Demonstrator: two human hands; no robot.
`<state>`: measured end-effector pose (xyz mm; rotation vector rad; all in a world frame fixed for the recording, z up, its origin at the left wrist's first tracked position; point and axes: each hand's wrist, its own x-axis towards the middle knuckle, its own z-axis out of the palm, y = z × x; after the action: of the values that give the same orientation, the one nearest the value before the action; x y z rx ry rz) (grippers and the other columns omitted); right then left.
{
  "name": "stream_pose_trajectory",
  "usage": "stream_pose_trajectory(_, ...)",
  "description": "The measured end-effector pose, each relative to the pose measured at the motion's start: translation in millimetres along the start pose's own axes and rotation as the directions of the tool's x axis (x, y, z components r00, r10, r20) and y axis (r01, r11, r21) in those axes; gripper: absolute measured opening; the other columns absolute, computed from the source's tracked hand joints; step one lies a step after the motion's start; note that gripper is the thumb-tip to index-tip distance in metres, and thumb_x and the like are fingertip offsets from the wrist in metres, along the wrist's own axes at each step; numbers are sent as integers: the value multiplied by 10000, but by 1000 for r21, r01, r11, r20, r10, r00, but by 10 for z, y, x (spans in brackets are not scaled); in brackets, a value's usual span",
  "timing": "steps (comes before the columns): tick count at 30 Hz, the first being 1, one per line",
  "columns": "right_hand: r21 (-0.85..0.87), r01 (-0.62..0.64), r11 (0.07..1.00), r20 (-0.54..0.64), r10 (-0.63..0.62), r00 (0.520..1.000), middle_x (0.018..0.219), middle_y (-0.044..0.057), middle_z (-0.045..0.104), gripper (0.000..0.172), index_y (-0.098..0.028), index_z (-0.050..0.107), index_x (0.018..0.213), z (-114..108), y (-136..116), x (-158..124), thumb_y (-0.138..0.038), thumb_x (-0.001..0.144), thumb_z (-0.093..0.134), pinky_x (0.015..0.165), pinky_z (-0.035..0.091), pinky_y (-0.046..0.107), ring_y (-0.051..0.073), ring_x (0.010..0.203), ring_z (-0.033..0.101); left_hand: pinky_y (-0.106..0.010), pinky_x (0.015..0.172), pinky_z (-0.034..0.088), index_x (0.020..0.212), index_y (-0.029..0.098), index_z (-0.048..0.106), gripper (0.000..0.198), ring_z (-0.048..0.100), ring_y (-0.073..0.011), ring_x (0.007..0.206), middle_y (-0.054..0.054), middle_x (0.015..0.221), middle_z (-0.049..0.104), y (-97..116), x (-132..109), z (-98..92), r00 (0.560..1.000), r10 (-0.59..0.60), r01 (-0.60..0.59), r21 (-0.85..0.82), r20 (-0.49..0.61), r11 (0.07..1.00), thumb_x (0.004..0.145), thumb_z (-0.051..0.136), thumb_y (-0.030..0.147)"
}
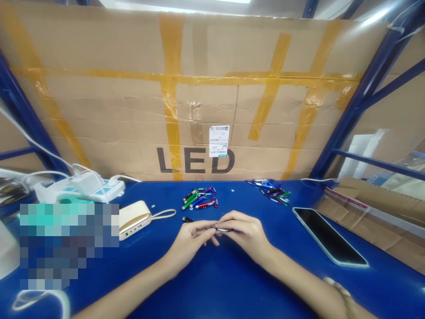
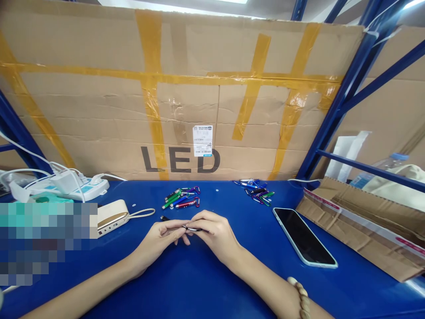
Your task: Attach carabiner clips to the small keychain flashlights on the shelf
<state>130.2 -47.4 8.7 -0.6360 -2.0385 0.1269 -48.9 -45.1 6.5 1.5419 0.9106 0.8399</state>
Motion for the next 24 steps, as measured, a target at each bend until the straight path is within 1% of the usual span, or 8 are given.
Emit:
stream_pose_trajectory(3, -4, -6, 1000, 37, 6, 999, 871, 76, 654, 160, -184, 682, 895, -1, -23, 15, -204, 844, 532, 630, 529, 217, 131, 754, 625, -275, 623, 440, 949, 126, 673, 358, 610, -180, 685, -66, 701, 678, 23, 1, -17, 996, -19, 14, -58, -82, 998, 713, 615, 389)
stream_pose_trajectory(5, 17, -65, 998, 27, 65, 998, 886, 77, 651, 165, -180, 677, 932, 16, -47, 23, -227, 823, 562, 581, 525, 208, 127, 723, 617, -284, 648, 458, 945, 123, 672, 360, 613, -181, 698, -70, 722, 681, 30, 7, -33, 991, -1, -11, -85, -137, 996, 696, 635, 381)
stream_pose_trajectory(8, 44, -162, 986, 4, 162, 987, 808, 55, 659, 213, -171, 659, 1000, 47, -64, 23, -223, 813, 571, 549, 514, 201, 113, 646, 599, -286, 673, 476, 947, 120, 665, 345, 611, -169, 690, -59, 715, 671, 16, 25, -54, 980, 46, -64, -91, -192, 994, 701, 634, 360)
stream_pose_trajectory(10, 35, -182, 983, -3, 182, 983, 775, 42, 658, 242, -178, 643, 1047, 57, -56, 14, -216, 831, 540, 571, 517, 211, 111, 637, 593, -279, 676, 481, 942, 123, 666, 317, 605, -157, 666, -47, 691, 661, -5, 38, -63, 974, 83, -101, -73, -210, 992, 711, 627, 337)
stream_pose_trajectory(14, 6, -141, 990, 18, 141, 990, 846, 52, 650, 297, -192, 606, 1128, 44, -28, -2, -218, 846, 514, 626, 521, 230, 119, 695, 597, -260, 665, 481, 920, 135, 679, 260, 592, -136, 635, -40, 702, 663, -44, 53, -74, 967, 156, -160, -3, -204, 987, 729, 607, 295)
stream_pose_trajectory(18, 1, -194, 981, 30, 194, 981, 846, 57, 646, 241, -188, 659, 1026, 28, -18, 6, -231, 812, 557, 591, 511, 219, 115, 670, 589, -251, 649, 481, 907, 148, 695, 237, 591, -134, 628, -43, 740, 667, -46, 41, -72, 964, 183, -173, 68, -193, 983, 730, 602, 276)
stream_pose_trajectory(21, 53, -336, 940, 59, 333, 941, 791, 56, 655, 198, -176, 701, 896, 28, 0, 20, -292, 749, 637, 524, 489, 211, 112, 605, 576, -248, 649, 477, 912, 173, 708, 227, 589, -136, 647, -41, 768, 666, -32, 22, -63, 959, 202, -179, 126, -200, 976, 726, 603, 250)
stream_pose_trajectory(24, 117, -509, 853, 124, 496, 860, 641, 31, 651, 212, -162, 719, 759, 29, 30, 28, -345, 652, 721, 479, 458, 208, 113, 534, 556, -238, 634, 467, 874, 194, 724, 203, 574, -135, 650, -33, 757, 666, -20, 9, -56, 948, 217, -183, 161, -231, 970, 698, 633, 241)
